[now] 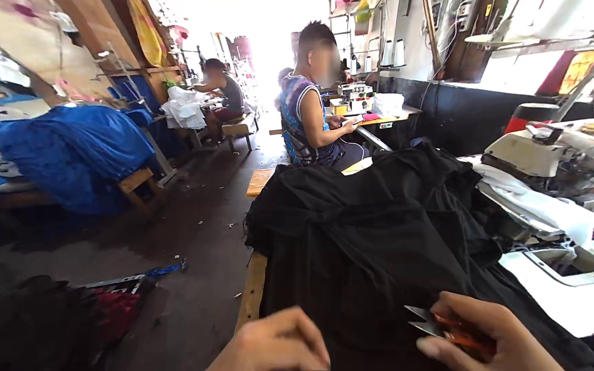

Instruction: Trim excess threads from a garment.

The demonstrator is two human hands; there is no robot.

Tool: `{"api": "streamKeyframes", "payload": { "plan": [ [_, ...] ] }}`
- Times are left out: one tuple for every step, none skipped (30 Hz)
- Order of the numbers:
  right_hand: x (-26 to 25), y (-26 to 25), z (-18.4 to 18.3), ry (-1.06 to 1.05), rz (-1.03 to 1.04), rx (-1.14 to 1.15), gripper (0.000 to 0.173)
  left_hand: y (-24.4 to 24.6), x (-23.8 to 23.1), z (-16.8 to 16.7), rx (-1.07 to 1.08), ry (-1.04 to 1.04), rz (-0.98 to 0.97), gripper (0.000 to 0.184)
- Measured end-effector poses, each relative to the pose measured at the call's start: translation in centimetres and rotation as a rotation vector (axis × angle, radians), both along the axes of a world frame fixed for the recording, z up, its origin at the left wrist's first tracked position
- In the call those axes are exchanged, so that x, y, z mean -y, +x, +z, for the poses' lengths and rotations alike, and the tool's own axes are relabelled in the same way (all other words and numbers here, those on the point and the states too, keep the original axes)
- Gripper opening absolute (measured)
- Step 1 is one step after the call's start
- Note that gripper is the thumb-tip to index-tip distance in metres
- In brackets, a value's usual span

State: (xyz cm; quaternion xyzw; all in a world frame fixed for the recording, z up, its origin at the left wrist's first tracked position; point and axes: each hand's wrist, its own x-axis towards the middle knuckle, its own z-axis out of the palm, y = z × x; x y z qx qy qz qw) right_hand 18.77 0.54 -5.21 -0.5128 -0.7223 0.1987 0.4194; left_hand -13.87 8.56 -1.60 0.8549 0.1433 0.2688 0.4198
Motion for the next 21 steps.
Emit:
{"api": "streamKeyframes", "payload": {
  "plan": [
    [0.5, 0.1, 0.1, -0.008, 0.000, 0.101, 0.036, 0.8, -0.1, -0.3, -0.028, 0.070, 0.103, 0.019],
    [0.9, 0.0, 0.0, -0.017, -0.004, 0.209, 0.032, 1.8, -0.3, -1.1, -0.056, 0.135, 0.176, 0.014],
    [1.2, -0.2, 0.0, -0.024, -0.013, 0.312, 0.026, 2.9, -0.5, -2.0, -0.091, 0.192, 0.221, 0.016],
    [1.4, -0.4, -0.1, -0.029, -0.023, 0.389, 0.021, 3.8, -0.7, -2.8, -0.137, 0.235, 0.247, 0.023],
    [1.5, -0.6, -0.1, -0.031, -0.029, 0.432, 0.017, 4.6, -0.8, -3.7, -0.177, 0.259, 0.264, 0.029],
    [1.4, -0.6, -0.2, -0.027, -0.031, 0.449, 0.013, 5.2, -0.9, -4.5, -0.190, 0.276, 0.284, 0.030],
    [1.2, -0.5, -0.2, -0.013, -0.031, 0.441, 0.010, 5.6, -1.1, -5.1, -0.183, 0.284, 0.307, 0.026],
    [0.9, -0.3, -0.3, -0.002, -0.031, 0.406, 0.009, 5.7, -1.4, -5.5, -0.162, 0.294, 0.336, 0.021],
    [0.5, 0.1, -0.4, 0.004, -0.039, 0.360, 0.009, 5.7, -1.7, -5.8, -0.142, 0.293, 0.362, 0.016],
    [0.2, 0.5, -0.4, 0.016, -0.069, 0.321, 0.008, 5.6, -2.1, -5.9, -0.128, 0.275, 0.379, 0.015],
    [-0.1, 0.8, -0.5, 0.041, -0.123, 0.305, 0.005, 5.6, -2.4, -5.9, -0.121, 0.235, 0.389, 0.019],
    [-0.6, 1.0, -0.8, 0.080, -0.193, 0.314, 0.004, 5.6, -2.6, -5.9, -0.119, 0.189, 0.401, 0.023],
    [-1.1, 1.1, -1.3, 0.109, -0.260, 0.336, 0.010, 5.6, -2.6, -5.9, -0.123, 0.151, 0.421, 0.026],
    [-1.6, 1.1, -1.8, 0.116, -0.313, 0.356, 0.017, 5.8, -2.7, -5.9, -0.127, 0.127, 0.447, 0.027],
    [-2.2, 1.0, -2.4, 0.115, -0.353, 0.369, 0.023, 6.0, -2.6, -5.9, -0.127, 0.116, 0.481, 0.026],
    [-2.6, 1.0, -2.9, 0.106, -0.379, 0.372, 0.027, 6.2, -2.5, -5.8, -0.124, 0.124, 0.527, 0.022],
    [-2.8, 1.0, -3.1, 0.086, -0.387, 0.365, 0.028, 6.6, -2.3, -5.8, -0.121, 0.152, 0.580, 0.018],
    [-2.9, 1.0, -3.1, 0.064, -0.381, 0.348, 0.027, 7.0, -2.0, -5.8, -0.114, 0.195, 0.630, 0.015],
    [-3.0, 1.2, -2.9, 0.044, -0.366, 0.321, 0.025, 7.4, -1.8, -5.8, -0.103, 0.234, 0.662, 0.015],
    [-3.1, 1.4, -2.8, 0.020, -0.345, 0.284, 0.026, 7.7, -1.7, -5.7, -0.095, 0.263, 0.669, 0.014],
    [-3.1, 1.7, -2.6, -0.003, -0.319, 0.231, 0.028, 7.9, -1.6, -5.7, -0.093, 0.275, 0.655, 0.014]
  ]
}}
